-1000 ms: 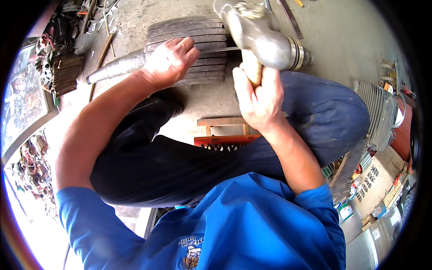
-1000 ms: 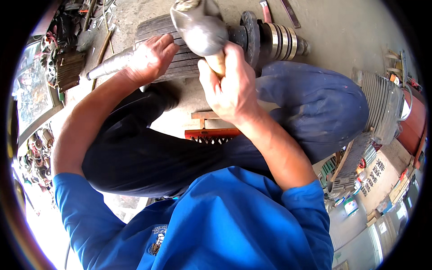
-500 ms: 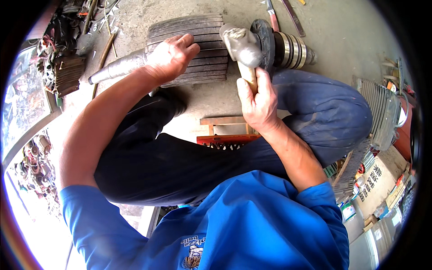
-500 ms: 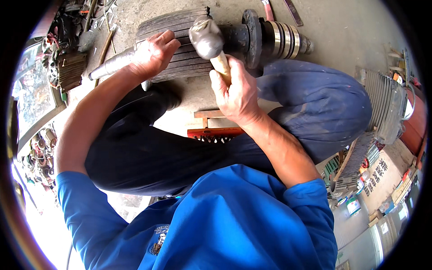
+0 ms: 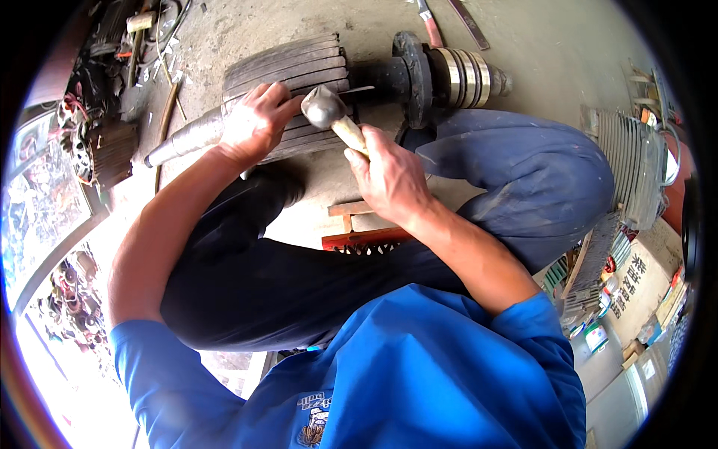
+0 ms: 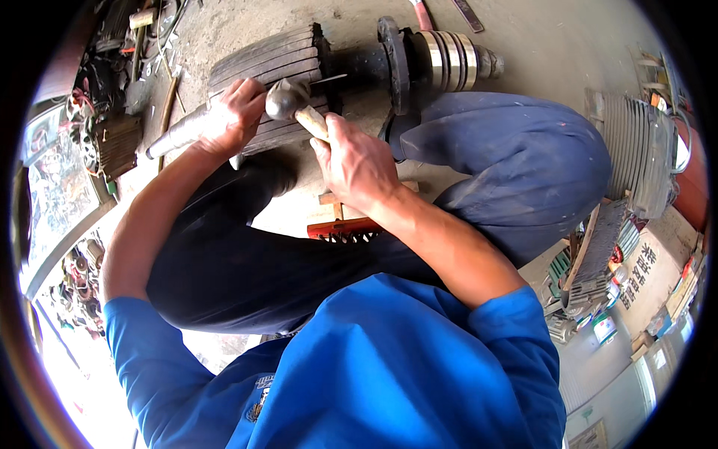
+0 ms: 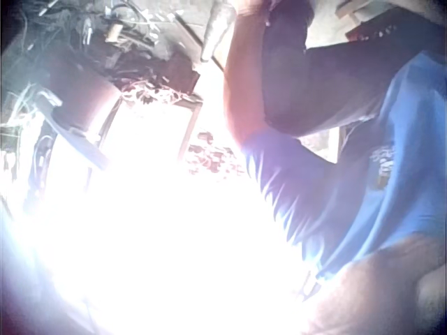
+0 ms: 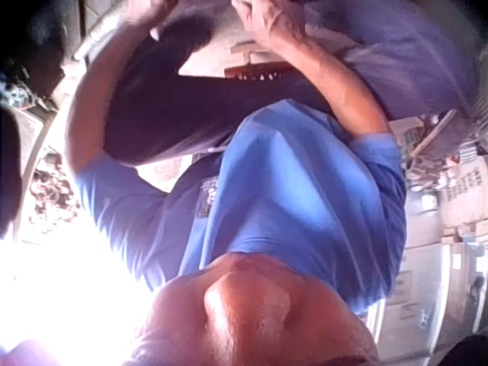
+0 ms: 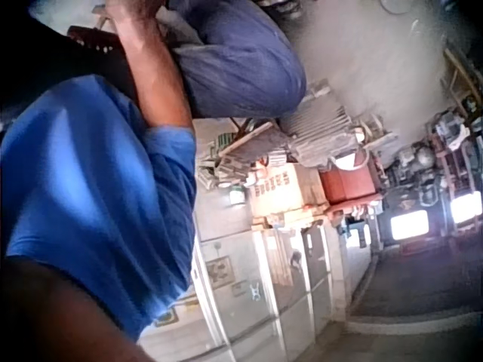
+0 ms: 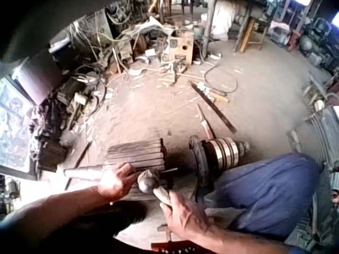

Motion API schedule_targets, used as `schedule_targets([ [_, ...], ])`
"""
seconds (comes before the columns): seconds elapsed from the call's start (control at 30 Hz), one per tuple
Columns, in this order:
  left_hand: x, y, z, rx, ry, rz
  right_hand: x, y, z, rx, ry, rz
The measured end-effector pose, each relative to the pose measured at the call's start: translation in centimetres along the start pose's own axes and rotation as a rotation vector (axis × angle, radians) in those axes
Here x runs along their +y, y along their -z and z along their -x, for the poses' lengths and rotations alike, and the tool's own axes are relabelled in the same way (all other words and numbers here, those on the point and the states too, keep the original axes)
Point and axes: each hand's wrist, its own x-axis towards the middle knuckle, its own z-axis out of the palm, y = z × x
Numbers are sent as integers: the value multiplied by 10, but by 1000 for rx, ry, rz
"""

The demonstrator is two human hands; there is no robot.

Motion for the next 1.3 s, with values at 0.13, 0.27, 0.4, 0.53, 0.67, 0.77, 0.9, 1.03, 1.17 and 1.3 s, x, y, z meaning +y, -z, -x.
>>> schedule_targets([
  [0.13,2,-2,-1,84,-29,1,-6,4,4,111,155,-90],
  [0.27,1,-11,-10,113,-61,7,-7,7,2,64,91,-76],
  [0.4,5,-8,-13,90,-1,22,-2,9,-4,60,27,-71],
  [0.53,4,-14,-12,135,-34,38,-2,7,2,111,89,-93],
  [0.67,8,-10,-18,96,6,71,0,9,-7,73,-22,-58],
  [0.77,3,-14,-24,62,22,125,1,9,-2,269,205,-140],
  [0.9,2,-16,-23,32,6,123,1,10,-9,-30,-108,-2],
  [1.03,9,-14,-22,82,86,208,-1,10,2,223,159,-96],
  [1.17,2,-18,-23,47,9,130,-1,16,-11,-110,-163,0],
  [1.3,16,-7,-26,127,140,245,-7,14,3,157,96,-81],
])
